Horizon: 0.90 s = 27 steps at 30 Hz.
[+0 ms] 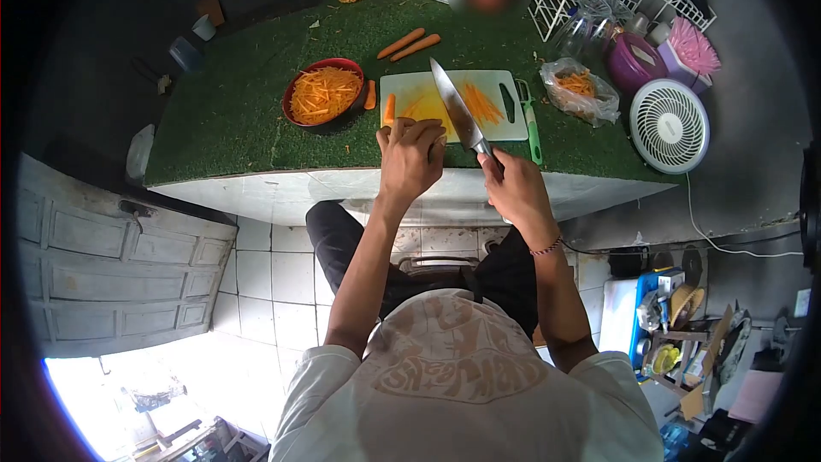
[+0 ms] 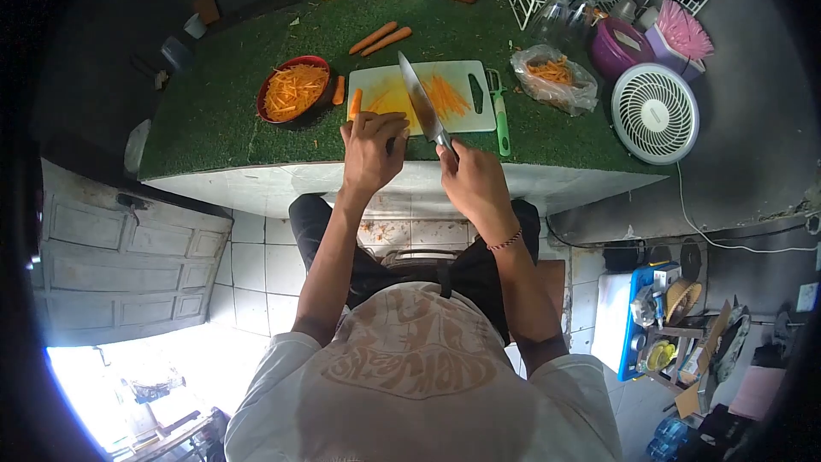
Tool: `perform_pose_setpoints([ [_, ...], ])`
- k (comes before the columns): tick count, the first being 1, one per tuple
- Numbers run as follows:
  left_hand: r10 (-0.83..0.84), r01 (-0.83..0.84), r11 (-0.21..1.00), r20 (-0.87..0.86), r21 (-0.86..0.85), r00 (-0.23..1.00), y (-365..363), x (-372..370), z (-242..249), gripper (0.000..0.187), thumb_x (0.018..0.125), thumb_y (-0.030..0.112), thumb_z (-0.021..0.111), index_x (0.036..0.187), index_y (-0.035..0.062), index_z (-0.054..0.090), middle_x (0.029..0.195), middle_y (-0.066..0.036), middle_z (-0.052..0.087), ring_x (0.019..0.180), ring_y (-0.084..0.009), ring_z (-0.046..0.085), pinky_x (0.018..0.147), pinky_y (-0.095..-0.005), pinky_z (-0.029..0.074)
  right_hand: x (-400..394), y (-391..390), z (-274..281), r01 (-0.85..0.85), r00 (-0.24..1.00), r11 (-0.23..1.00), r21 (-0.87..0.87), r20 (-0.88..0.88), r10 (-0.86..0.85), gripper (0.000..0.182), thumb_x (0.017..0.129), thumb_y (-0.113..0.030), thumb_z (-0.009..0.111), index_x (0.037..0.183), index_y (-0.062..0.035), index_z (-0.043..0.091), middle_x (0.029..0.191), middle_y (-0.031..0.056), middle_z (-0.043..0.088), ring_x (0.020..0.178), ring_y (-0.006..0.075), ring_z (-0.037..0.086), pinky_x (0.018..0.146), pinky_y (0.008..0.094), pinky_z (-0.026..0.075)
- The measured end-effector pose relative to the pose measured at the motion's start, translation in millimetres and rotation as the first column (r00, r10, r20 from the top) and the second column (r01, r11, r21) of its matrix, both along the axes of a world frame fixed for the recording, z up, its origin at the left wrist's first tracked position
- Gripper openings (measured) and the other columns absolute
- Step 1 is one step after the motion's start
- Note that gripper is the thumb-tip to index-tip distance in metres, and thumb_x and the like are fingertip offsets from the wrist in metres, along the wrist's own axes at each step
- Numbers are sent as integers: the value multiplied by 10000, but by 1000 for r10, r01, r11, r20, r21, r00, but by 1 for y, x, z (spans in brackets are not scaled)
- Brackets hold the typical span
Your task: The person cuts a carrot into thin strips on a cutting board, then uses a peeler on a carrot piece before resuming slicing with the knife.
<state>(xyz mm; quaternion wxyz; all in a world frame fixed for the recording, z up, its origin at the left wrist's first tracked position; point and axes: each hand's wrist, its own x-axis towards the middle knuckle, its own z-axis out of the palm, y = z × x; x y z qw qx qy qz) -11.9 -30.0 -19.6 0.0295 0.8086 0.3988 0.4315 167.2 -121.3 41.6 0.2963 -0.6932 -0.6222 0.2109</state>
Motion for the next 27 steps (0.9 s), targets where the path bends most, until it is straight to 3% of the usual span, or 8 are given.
perform_pose_setpoints([
  [7,-24,26,999,-75,24,997,-3,2,-1,241,838,181,760,1077,150,772,1178,66,729,1073,-194,584,953,-484,367,1,15,-1,-18,1000,1000,-2,22,18,271,1039,-239,575,938,4,641,705,245,640,672,448,646,617,508,495],
  [10,-21,22,1000,-92,4,996,-4,2,1,258,858,193,775,1114,160,774,1206,79,734,1068,-199,588,968,-451,359,-1,12,10,27,999,1000,-17,46,-26,258,1043,-239,570,962,-3,636,701,239,641,663,438,652,612,504,496],
  [13,-8,11,999,-88,33,996,-1,4,-1,271,864,220,745,1125,149,762,1211,81,722,1076,-186,582,960,-497,356,2,7,15,19,995,999,26,98,-21,246,1043,-240,575,979,-10,637,707,234,647,662,424,660,606,494,495],
  [19,-18,24,999,-168,39,986,1,5,3,296,895,260,716,1169,154,755,1231,65,719,1088,-182,581,968,-494,351,2,0,18,13,998,1000,20,64,-14,222,1034,-217,594,980,-7,641,701,225,646,652,405,664,588,472,491],
  [27,57,-52,998,-122,44,991,1,7,-1,326,881,282,727,1171,134,730,1257,60,701,1101,-208,584,949,-514,360,2,-6,19,-6,996,999,48,89,2,217,1027,-214,601,976,-7,639,700,224,648,647,410,663,588,479,496],
])
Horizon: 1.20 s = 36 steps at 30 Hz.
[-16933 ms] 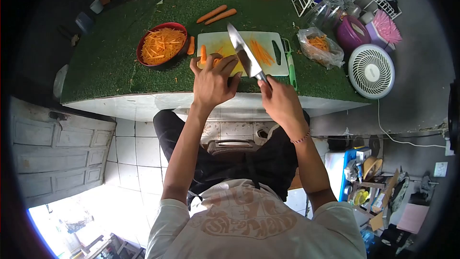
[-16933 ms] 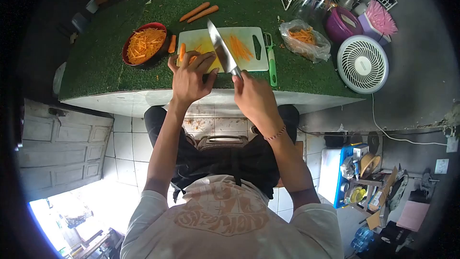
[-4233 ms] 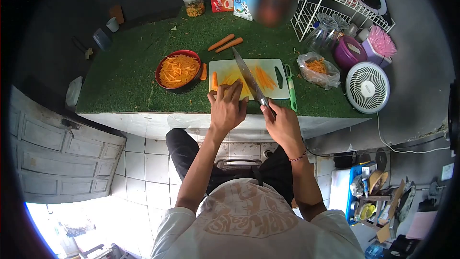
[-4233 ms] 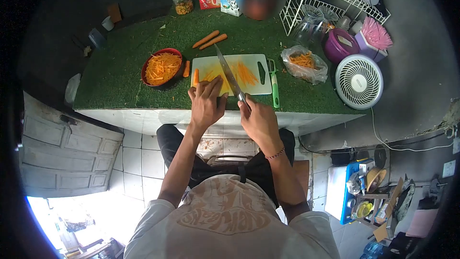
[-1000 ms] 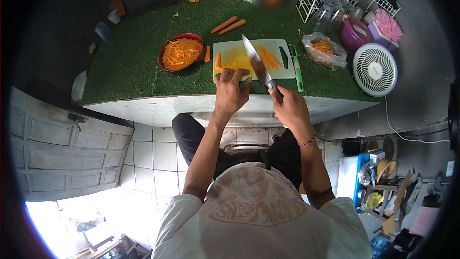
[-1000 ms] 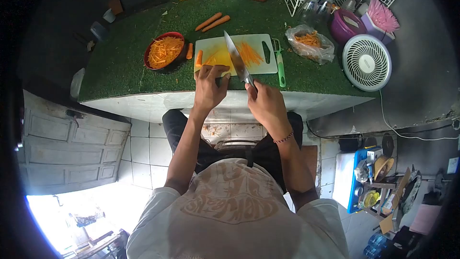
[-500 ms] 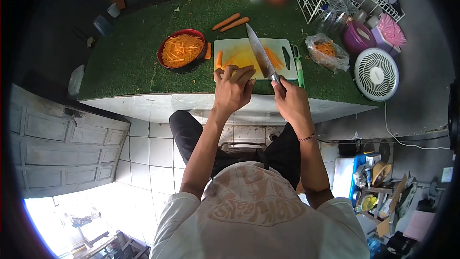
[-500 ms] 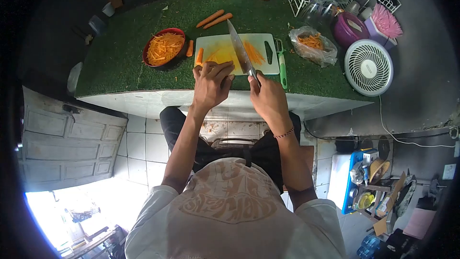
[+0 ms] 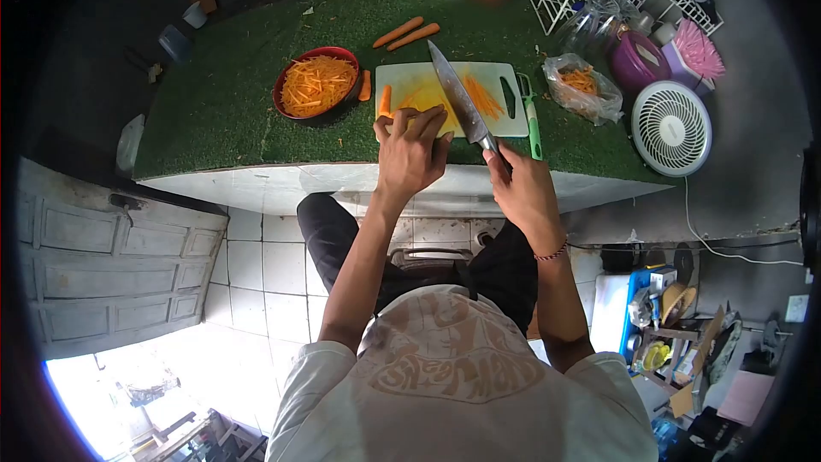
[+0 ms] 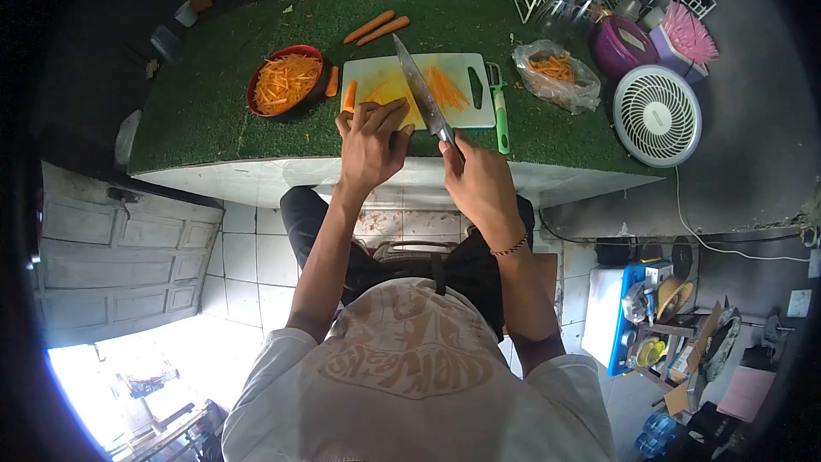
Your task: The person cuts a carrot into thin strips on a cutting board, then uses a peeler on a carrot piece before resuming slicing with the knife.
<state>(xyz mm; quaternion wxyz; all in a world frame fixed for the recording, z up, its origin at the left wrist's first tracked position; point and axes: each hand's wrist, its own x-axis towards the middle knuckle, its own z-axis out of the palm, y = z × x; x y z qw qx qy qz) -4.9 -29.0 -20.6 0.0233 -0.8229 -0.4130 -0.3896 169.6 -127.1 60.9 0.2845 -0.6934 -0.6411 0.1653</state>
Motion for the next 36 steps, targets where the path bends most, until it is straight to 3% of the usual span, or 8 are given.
perform_pose_setpoints([
  [25,23,-24,1000,-49,-16,999,-1,2,-1,354,887,316,724,1196,144,725,1276,59,698,1144,-216,577,974,-572,340,-1,-2,-12,9,997,1000,12,72,-10,259,1035,-247,585,996,1,645,687,223,652,650,416,669,603,497,510],
  [28,36,-38,999,-54,-25,998,-3,3,1,358,892,300,736,1215,148,732,1281,56,704,1158,-224,574,985,-533,311,-1,-3,-5,25,995,1000,3,99,-26,260,1037,-249,581,1004,-1,649,676,220,646,641,415,666,597,494,508],
  [36,-53,51,998,-55,-45,997,1,18,16,350,900,296,718,1218,152,726,1310,39,690,1199,-232,566,989,-537,305,7,-4,-2,81,996,997,-5,-32,-81,257,1029,-249,600,978,-9,676,655,211,633,601,401,650,569,471,492],
])
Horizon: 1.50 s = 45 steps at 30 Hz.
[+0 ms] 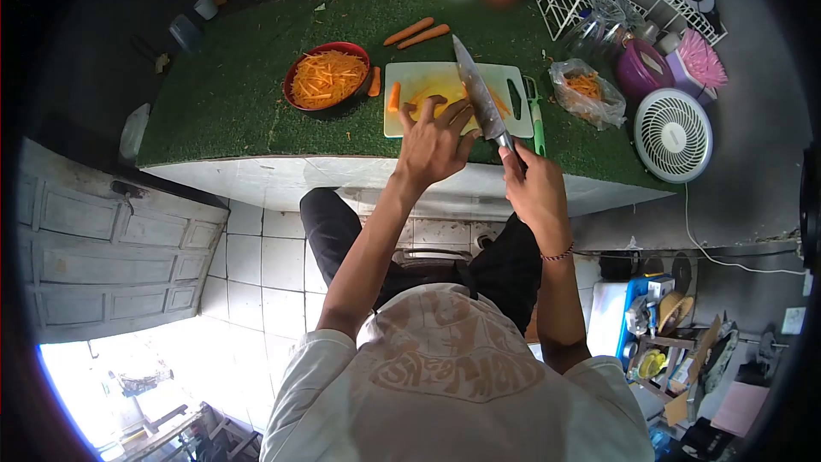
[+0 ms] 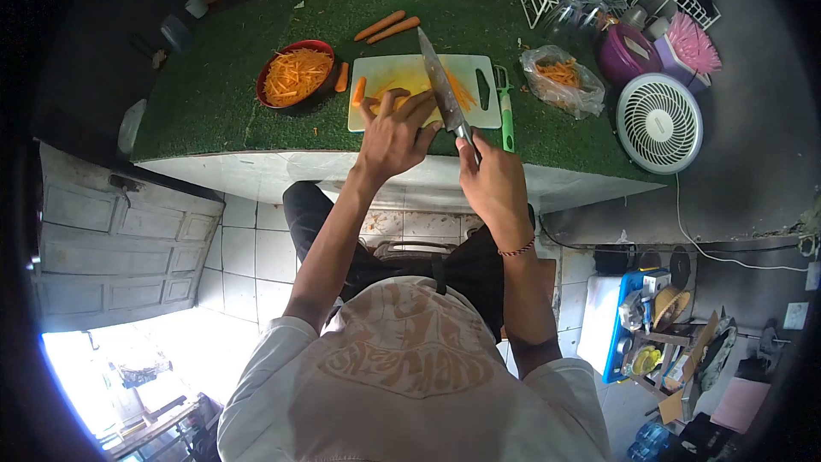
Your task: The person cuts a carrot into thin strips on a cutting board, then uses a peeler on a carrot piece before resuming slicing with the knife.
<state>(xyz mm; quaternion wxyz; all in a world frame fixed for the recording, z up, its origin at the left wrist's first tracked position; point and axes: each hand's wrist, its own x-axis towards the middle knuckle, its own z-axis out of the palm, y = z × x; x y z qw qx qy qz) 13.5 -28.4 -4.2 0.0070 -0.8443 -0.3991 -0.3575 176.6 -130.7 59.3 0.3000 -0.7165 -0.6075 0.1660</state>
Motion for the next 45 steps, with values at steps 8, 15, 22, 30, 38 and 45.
perform_pose_setpoints([
  [8,315,-317,948,93,12,945,-1,-32,-2,330,838,164,739,1163,136,698,1181,-30,699,1063,-265,615,891,-451,432,-5,-9,-6,-57,993,998,-14,-103,56,232,1027,-244,595,1017,-25,670,731,223,664,671,416,666,604,478,500],
  [15,426,-423,903,34,-78,904,0,-42,-2,221,859,177,727,1065,100,711,1136,-82,616,1030,-312,567,825,-468,446,-6,-5,-6,4,1000,997,-79,14,-3,214,1037,-220,568,986,-28,647,771,222,682,735,431,678,660,511,521],
  [22,438,-438,898,-8,-40,899,10,-38,2,200,861,172,716,983,14,713,1090,-136,571,999,-319,538,796,-462,444,-2,-12,-5,-26,999,997,-67,-44,23,216,1034,-222,584,968,-23,635,735,217,671,701,416,679,630,498,507],
  [30,421,-423,906,-64,-18,905,12,-37,2,168,869,102,687,1000,5,645,1026,-143,604,975,-322,553,777,-475,437,-2,-16,-7,-41,996,996,-73,-85,34,230,1038,-238,582,973,-21,626,734,212,667,701,414,675,626,491,498],
  [38,319,-317,947,59,-44,946,16,-44,5,114,907,47,633,1009,40,584,907,-114,666,900,-332,601,766,-475,459,0,-18,-4,-30,991,995,-93,-133,18,234,1038,-244,588,989,-21,641,727,202,666,684,395,674,622,465,502],
  [45,121,-91,990,332,-106,936,27,-13,22,116,944,42,626,1040,4,573,951,-196,696,882,-413,656,777,-501,523,6,-23,16,79,947,984,-160,-295,-124,298,1047,-291,598,1174,-39,692,649,95,644,521,177,668,524,348,517],
])
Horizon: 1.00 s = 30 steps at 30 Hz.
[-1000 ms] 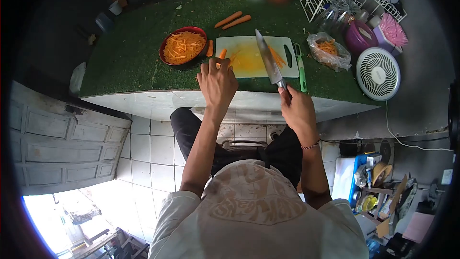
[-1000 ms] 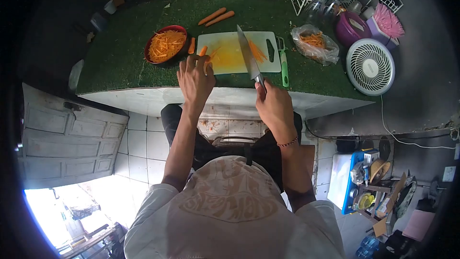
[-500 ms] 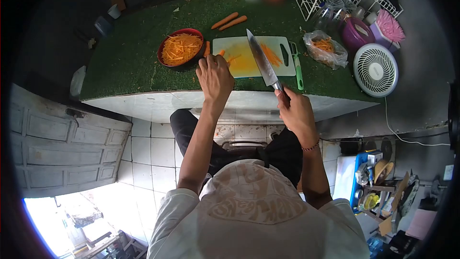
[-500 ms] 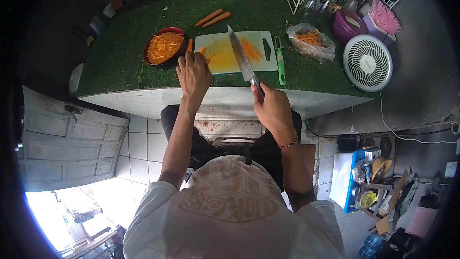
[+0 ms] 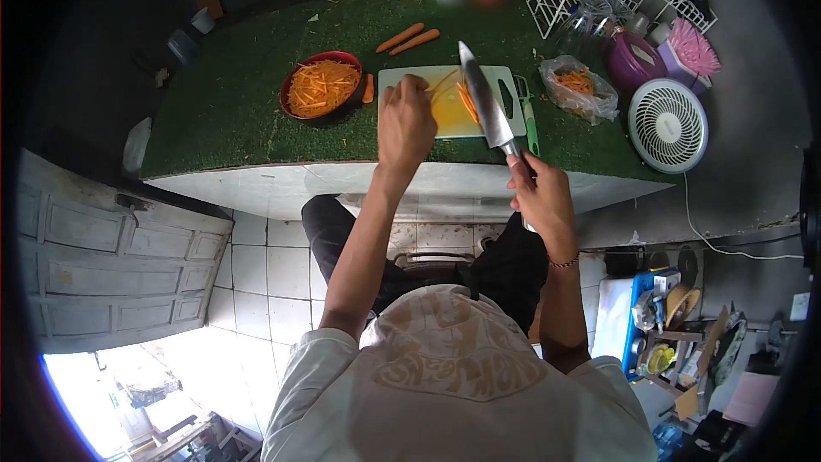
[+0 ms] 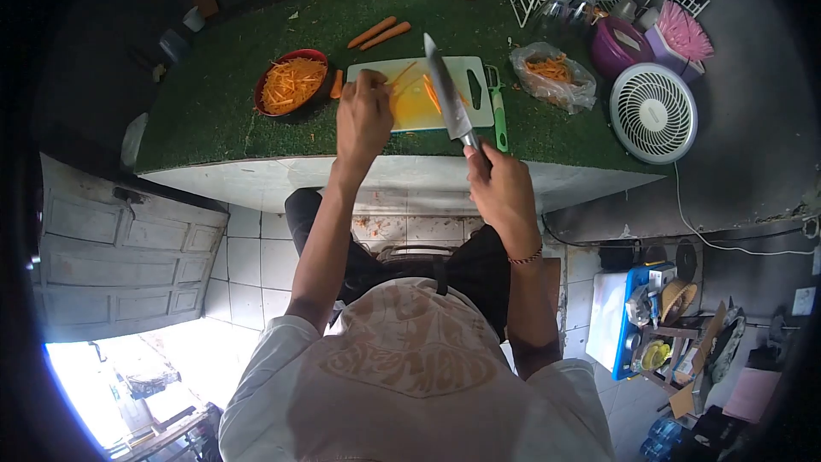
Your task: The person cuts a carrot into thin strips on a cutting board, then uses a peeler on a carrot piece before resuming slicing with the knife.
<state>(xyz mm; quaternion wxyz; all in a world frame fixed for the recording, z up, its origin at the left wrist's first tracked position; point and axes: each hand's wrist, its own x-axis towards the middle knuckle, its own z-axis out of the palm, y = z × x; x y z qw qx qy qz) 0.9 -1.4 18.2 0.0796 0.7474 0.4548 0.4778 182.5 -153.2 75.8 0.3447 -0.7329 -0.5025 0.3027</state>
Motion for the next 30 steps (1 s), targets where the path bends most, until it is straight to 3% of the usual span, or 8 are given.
perform_pose_setpoints([
  [3,-21,26,999,106,-47,994,1,36,10,137,951,125,667,1035,39,601,941,-165,715,897,-381,667,785,-503,518,13,-3,6,88,996,996,-2,-20,-88,407,1060,-341,578,1333,-52,665,674,89,663,521,156,660,524,331,522],
  [7,62,-92,982,-177,-167,982,-3,64,0,144,952,211,673,1025,87,657,921,-121,743,897,-343,679,832,-499,504,30,-7,4,133,991,991,28,18,-133,438,1056,-373,585,1334,-44,664,701,97,668,519,140,650,509,308,522],
  [10,14,-21,992,-65,-121,998,-3,45,-13,151,949,188,668,1050,77,666,941,-121,751,896,-344,679,836,-482,514,32,-14,5,166,986,986,35,-15,-165,436,1054,-369,593,1341,-50,667,715,90,669,523,129,647,502,294,512],
  [11,-5,11,995,62,-98,998,-5,34,-16,153,944,170,663,1061,71,677,958,-129,751,889,-342,679,841,-463,523,32,-15,4,175,984,984,30,-29,-174,434,1053,-366,596,1342,-50,668,720,88,671,524,125,645,501,289,509],
  [14,215,-206,976,-167,68,962,-11,-13,-5,137,886,136,711,1009,76,712,1003,-121,736,907,-328,669,845,-437,534,31,-13,1,176,982,984,21,-73,-174,426,1052,-356,603,1343,-52,671,731,81,676,525,112,639,497,278,502],
  [19,307,-328,945,-361,3,880,-16,-42,-5,180,829,115,730,999,64,709,1054,-110,634,974,-323,600,794,-461,503,26,-6,-1,144,983,990,2,-115,-143,406,1055,-341,602,1338,-60,677,734,66,676,521,100,629,488,268,494],
  [23,313,-287,949,-276,132,909,-15,-35,-4,196,821,113,725,1013,73,721,1045,-103,637,972,-322,590,820,-470,491,29,-9,-3,142,983,990,17,-118,-139,400,1053,-343,604,1324,-59,683,735,58,670,522,98,630,479,261,493],
  [30,-38,30,999,-222,-41,974,-12,39,-6,174,838,185,759,982,89,740,1043,-115,708,996,-329,638,838,-474,519,39,-20,-7,182,973,983,22,-144,-177,403,1046,-330,621,1312,-34,684,728,48,656,511,94,616,473,256,488],
])
